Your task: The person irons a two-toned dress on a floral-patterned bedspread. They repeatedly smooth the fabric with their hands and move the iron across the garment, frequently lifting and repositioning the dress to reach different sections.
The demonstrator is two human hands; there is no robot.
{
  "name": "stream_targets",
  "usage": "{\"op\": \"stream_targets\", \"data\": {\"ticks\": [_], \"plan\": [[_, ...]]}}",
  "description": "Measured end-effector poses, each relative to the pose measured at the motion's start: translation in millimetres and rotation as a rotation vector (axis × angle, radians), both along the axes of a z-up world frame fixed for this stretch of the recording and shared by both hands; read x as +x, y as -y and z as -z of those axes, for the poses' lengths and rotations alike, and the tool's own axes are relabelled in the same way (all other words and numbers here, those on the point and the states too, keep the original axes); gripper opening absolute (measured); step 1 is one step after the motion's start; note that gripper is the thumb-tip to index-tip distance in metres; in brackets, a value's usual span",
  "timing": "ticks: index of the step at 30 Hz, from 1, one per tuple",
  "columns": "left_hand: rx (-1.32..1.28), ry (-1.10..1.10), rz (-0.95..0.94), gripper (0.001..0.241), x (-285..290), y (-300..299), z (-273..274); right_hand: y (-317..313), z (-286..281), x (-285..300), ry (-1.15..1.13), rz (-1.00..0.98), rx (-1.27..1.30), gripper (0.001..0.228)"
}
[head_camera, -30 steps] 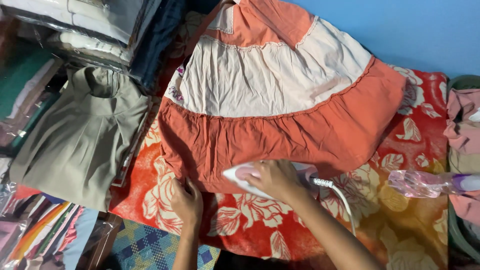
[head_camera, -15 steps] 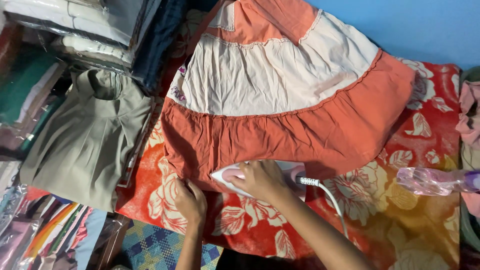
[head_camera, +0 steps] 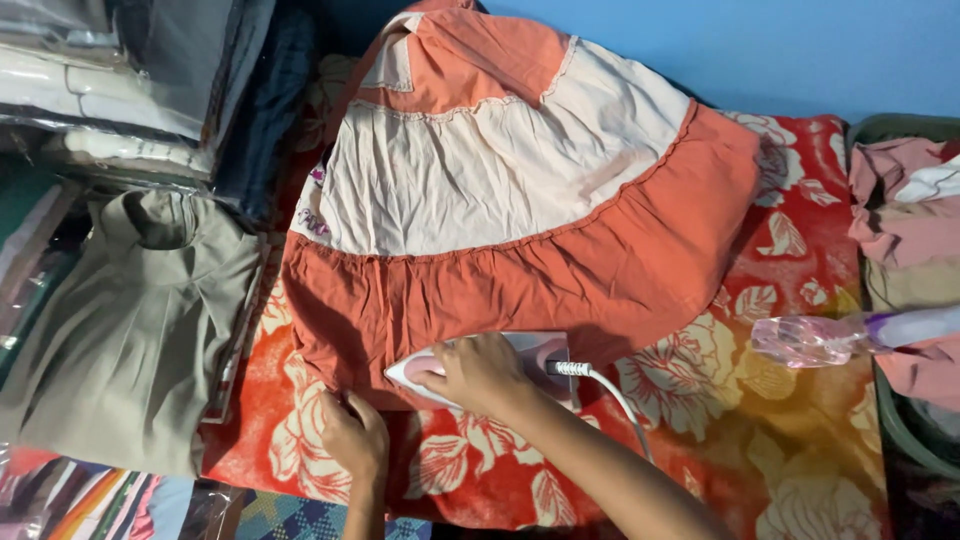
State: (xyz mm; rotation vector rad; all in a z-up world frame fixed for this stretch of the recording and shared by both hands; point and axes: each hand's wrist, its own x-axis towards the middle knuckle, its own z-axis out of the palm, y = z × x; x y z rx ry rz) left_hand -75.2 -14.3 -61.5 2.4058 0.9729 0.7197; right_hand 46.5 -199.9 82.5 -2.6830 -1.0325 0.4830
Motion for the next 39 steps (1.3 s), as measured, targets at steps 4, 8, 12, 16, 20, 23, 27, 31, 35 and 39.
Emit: {"op": "stream_targets", "data": {"ticks": [4, 8, 12, 16, 20, 23, 27, 31, 35, 39], "plan": [[0.005, 0.055, 0.025, 0.031, 2, -7, 2, 8, -7, -4, -0.113, -0.065, 0.006, 0.061], [0.029, 0.079, 0.021, 0.019, 1, -1, -6, 17, 7, 2, 0.074, 0.039, 0.108, 0.059], [0.056, 0.053, 0.014, 0.032, 3, -4, 2, 46, -17, 3, -0.109, 0.005, 0.004, 0.059], [-0.007, 0.046, -0.009, 0.022, 1, -2, -2, 88, -16, 20, -0.138, 0.003, -0.026, 0.051], [-0.016, 0.033, -0.023, 0.022, 2, -1, -6, 146, -68, 40, -0.283, 0.209, -0.128, 0.038], [-0.023, 0.035, -0.021, 0.021, 2, 0, -5, 183, -53, 58, -0.213, 0.492, -0.138, 0.042], [-0.002, 0.03, -0.021, 0.024, 4, 4, -18, 195, -55, 48, -0.205, 0.357, -0.131, 0.034], [0.099, 0.2, -0.007, 0.051, 10, 19, -54, 191, -44, 48, -0.171, 0.37, -0.195, 0.039], [0.514, 0.306, 0.181, 0.041, 19, 28, -54, 188, -20, 54, -0.024, 0.201, 0.084, 0.027], [0.275, 0.115, 0.45, 0.051, 14, 73, -18, 159, -74, 37, -0.344, 0.311, -0.176, 0.035]]}}
